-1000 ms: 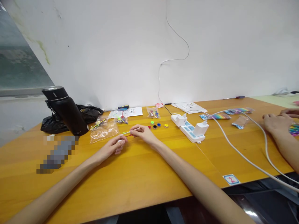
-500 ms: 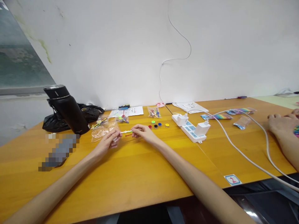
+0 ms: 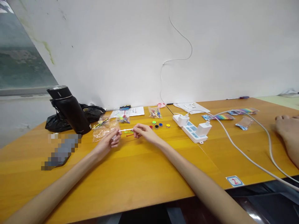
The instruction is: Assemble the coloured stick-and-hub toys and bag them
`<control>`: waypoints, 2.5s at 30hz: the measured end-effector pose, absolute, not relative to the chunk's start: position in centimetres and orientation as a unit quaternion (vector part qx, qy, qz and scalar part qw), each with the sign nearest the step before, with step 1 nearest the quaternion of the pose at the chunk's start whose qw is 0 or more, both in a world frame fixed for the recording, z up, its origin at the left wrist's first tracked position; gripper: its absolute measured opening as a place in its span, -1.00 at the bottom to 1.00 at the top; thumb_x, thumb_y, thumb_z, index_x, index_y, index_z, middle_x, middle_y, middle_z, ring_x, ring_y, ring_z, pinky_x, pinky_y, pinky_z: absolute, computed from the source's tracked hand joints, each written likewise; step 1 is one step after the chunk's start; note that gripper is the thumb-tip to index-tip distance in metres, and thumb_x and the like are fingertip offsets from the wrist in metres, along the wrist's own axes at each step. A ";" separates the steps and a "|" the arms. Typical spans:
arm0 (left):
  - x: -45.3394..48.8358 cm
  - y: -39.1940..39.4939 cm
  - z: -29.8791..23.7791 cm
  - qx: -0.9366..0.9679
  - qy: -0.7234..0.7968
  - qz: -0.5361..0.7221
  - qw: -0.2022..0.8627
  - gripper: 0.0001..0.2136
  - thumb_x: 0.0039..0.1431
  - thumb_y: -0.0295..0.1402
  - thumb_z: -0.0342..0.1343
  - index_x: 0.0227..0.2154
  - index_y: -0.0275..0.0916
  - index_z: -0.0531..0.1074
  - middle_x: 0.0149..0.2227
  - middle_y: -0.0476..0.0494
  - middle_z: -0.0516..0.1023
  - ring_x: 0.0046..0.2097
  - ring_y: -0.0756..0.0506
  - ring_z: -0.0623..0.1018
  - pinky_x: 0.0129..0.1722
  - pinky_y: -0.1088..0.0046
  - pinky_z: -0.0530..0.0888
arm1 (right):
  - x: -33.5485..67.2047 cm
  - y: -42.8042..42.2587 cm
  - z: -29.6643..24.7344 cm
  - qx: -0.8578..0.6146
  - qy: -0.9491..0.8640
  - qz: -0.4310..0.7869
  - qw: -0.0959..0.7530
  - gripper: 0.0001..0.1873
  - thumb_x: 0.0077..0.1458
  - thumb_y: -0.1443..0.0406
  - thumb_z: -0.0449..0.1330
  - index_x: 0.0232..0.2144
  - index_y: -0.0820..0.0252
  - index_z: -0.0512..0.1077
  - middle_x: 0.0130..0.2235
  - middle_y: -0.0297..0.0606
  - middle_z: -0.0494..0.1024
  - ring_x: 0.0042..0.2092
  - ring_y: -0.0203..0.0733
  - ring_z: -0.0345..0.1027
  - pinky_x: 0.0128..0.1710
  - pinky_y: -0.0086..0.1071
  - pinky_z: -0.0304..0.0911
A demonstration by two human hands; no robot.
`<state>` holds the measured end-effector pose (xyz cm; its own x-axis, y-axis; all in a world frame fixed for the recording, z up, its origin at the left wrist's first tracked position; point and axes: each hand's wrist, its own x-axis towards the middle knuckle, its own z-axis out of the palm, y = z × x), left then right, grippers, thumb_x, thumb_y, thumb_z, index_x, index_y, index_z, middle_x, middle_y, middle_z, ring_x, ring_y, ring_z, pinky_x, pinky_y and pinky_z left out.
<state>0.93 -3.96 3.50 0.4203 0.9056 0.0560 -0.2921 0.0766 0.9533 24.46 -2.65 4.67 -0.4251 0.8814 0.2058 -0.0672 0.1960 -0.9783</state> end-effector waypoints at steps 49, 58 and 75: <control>1.0 -5.3 3.5 0.736 0.341 0.314 0.494 -0.81 0.34 -0.25 -0.02 -0.14 -0.18 0.43 -0.28 -0.04 0.39 -0.38 -0.02 0.26 -0.39 0.51 0.21 | 25.8 -1.2 1.9 -0.546 -0.753 0.150 0.336 -0.71 0.29 0.22 0.10 -0.11 0.14 0.58 -0.51 -0.32 0.53 -0.48 -0.21 0.33 -0.42 -0.40 0.07; 1.3 -4.3 2.3 0.659 0.345 0.358 0.564 -0.73 0.31 -0.10 0.07 -0.11 -0.18 0.34 -0.25 -0.06 0.44 -0.41 0.02 0.32 -0.48 0.53 0.22 | 24.3 -3.3 3.0 -0.410 -0.814 0.194 0.364 -0.63 0.35 0.18 0.06 0.11 0.12 0.44 -0.44 -0.35 0.51 -0.43 -0.24 0.34 -0.39 -0.43 0.12; 1.2 -5.0 3.2 0.709 0.346 0.302 0.536 -0.69 0.38 -0.09 -0.01 0.00 -0.18 0.40 -0.34 -0.06 0.50 -0.35 -0.05 0.43 -0.30 0.44 0.36 | 22.5 -5.3 3.6 -0.362 -0.874 0.159 0.281 -0.79 0.33 0.19 0.08 -0.11 0.08 0.48 -0.37 -0.31 0.59 -0.40 -0.23 0.38 -0.37 -0.40 0.10</control>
<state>1.22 -5.01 3.18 0.5783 0.8139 0.0561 0.1676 -0.1858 0.9682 22.51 -5.34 3.64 -0.5801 0.7226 0.3760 0.5437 0.6872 -0.4819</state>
